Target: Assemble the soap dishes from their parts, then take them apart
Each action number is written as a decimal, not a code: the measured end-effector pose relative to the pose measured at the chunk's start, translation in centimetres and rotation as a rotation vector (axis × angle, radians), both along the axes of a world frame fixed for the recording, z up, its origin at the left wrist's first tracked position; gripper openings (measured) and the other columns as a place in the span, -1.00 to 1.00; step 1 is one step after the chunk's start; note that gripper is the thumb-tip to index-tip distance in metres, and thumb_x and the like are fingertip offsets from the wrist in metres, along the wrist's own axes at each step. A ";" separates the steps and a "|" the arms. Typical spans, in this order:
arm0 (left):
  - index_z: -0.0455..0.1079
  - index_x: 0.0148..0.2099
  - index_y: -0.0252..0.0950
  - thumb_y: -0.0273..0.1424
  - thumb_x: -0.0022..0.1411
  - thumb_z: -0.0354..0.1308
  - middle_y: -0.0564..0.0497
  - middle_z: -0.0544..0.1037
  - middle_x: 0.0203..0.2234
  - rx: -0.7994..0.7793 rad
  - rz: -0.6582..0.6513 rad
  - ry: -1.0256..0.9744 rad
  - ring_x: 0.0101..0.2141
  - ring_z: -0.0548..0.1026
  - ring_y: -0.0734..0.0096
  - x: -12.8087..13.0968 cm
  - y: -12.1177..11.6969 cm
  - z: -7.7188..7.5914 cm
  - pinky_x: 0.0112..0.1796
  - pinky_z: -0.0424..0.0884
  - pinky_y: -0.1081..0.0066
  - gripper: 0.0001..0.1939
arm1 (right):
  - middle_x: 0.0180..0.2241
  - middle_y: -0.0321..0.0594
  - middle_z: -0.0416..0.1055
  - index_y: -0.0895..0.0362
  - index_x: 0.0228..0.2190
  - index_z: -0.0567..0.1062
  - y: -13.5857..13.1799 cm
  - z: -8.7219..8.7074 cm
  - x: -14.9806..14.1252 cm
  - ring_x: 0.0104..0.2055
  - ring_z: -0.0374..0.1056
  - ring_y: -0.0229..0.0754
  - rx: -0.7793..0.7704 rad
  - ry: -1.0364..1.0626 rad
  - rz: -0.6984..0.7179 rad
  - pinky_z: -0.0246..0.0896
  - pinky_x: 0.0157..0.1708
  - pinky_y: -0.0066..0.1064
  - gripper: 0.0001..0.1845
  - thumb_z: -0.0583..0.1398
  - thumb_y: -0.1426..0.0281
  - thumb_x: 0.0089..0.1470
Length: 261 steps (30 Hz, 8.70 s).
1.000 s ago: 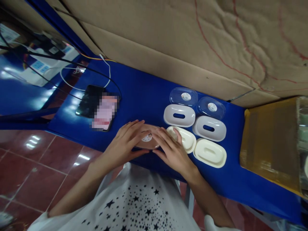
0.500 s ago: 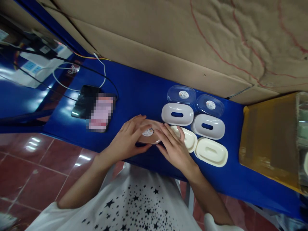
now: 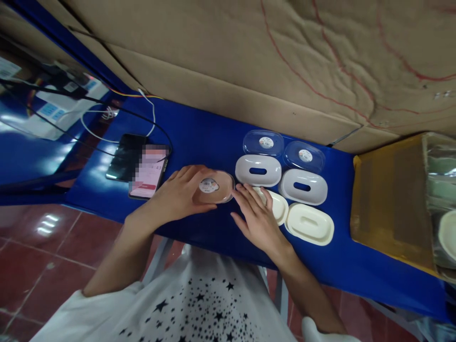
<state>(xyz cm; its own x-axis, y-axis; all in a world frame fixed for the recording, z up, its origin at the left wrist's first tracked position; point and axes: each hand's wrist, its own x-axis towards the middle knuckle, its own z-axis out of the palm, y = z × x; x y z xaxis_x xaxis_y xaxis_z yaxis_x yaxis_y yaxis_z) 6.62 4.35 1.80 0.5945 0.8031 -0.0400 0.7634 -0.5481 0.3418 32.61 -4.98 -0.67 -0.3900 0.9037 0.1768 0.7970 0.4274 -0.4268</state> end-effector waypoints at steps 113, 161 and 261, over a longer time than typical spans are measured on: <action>0.29 0.43 -0.11 -0.27 0.47 0.29 -0.20 0.50 0.30 0.241 -0.143 -0.255 0.25 0.51 0.01 2.1 -6.2 -2.6 0.34 0.27 -0.14 -0.44 | 0.42 0.02 0.24 -0.12 0.47 0.13 -4.3 -0.9 1.0 0.41 0.26 0.23 0.074 0.014 -0.230 0.32 0.28 0.20 -0.21 0.29 0.22 0.36; 0.16 0.53 -0.23 -0.25 0.45 0.28 -0.32 0.36 0.40 0.154 -0.248 0.005 0.36 0.34 -0.18 12.9 11.0 1.0 0.36 0.08 -0.24 -0.27 | 0.27 0.04 0.48 0.08 0.33 0.41 1.7 1.5 6.3 0.25 0.44 0.15 0.135 -0.127 -0.091 0.36 0.21 0.09 -0.52 0.15 0.27 0.47; 0.33 0.43 -0.23 -0.36 0.51 0.15 -0.29 0.46 0.32 0.275 -0.173 0.120 0.24 0.47 -0.17 6.9 -0.7 0.3 0.31 0.22 -0.25 -0.49 | 0.54 0.03 0.05 -0.07 0.53 0.04 1.0 0.2 6.2 0.55 0.03 0.28 0.077 -0.080 -0.046 0.09 0.43 0.35 -0.20 0.19 0.36 0.41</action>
